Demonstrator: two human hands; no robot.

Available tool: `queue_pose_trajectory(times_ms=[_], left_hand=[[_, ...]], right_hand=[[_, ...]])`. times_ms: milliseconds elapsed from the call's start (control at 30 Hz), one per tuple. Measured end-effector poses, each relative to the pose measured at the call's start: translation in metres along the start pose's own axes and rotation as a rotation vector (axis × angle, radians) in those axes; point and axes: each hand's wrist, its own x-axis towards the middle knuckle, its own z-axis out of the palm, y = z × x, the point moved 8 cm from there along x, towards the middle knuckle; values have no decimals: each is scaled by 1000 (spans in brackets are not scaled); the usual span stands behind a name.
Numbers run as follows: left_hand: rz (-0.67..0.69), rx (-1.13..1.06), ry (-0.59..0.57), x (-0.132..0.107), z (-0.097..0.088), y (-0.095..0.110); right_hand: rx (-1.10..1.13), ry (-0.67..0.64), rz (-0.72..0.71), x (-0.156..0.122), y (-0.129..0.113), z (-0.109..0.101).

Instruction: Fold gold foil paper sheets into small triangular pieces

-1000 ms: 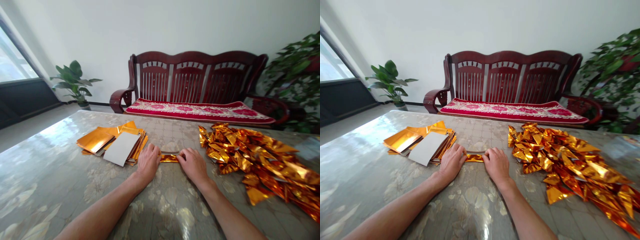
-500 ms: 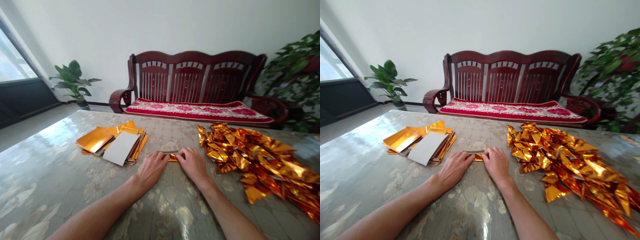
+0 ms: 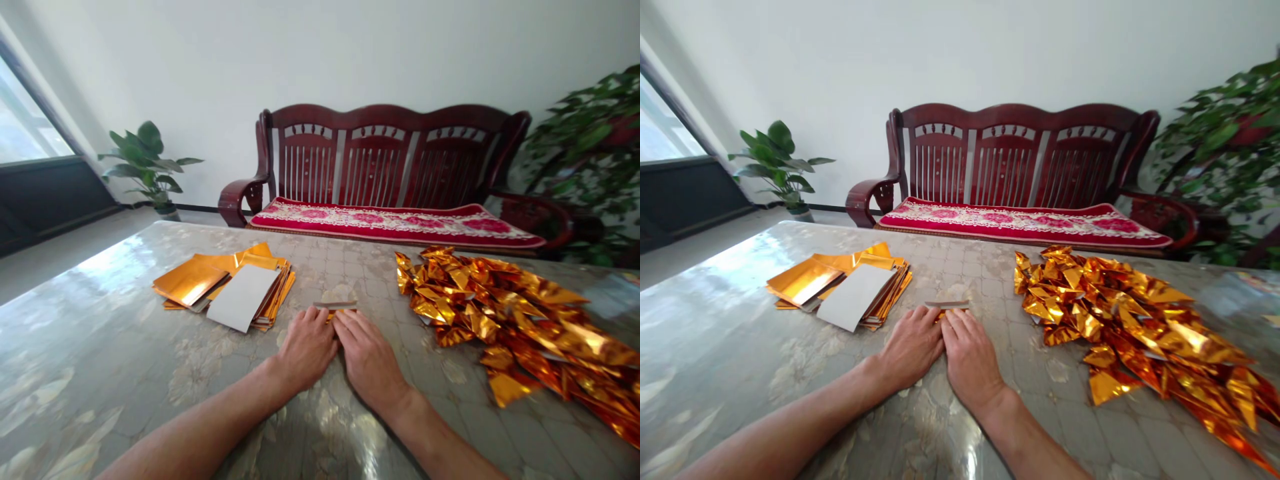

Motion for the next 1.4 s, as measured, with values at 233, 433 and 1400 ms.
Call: queue_pose_trajectory(times_ms=[233, 433, 1400], left_hand=[[46, 35, -19, -4, 2, 0], [-9, 9, 40, -15, 3, -12], [-8, -358, 35, -5, -1, -19]], right_hand=[[-53, -221, 86, -5, 1, 18], [-67, -283, 124, -11, 5, 21], [-128, -141, -58, 17, 21, -3]])
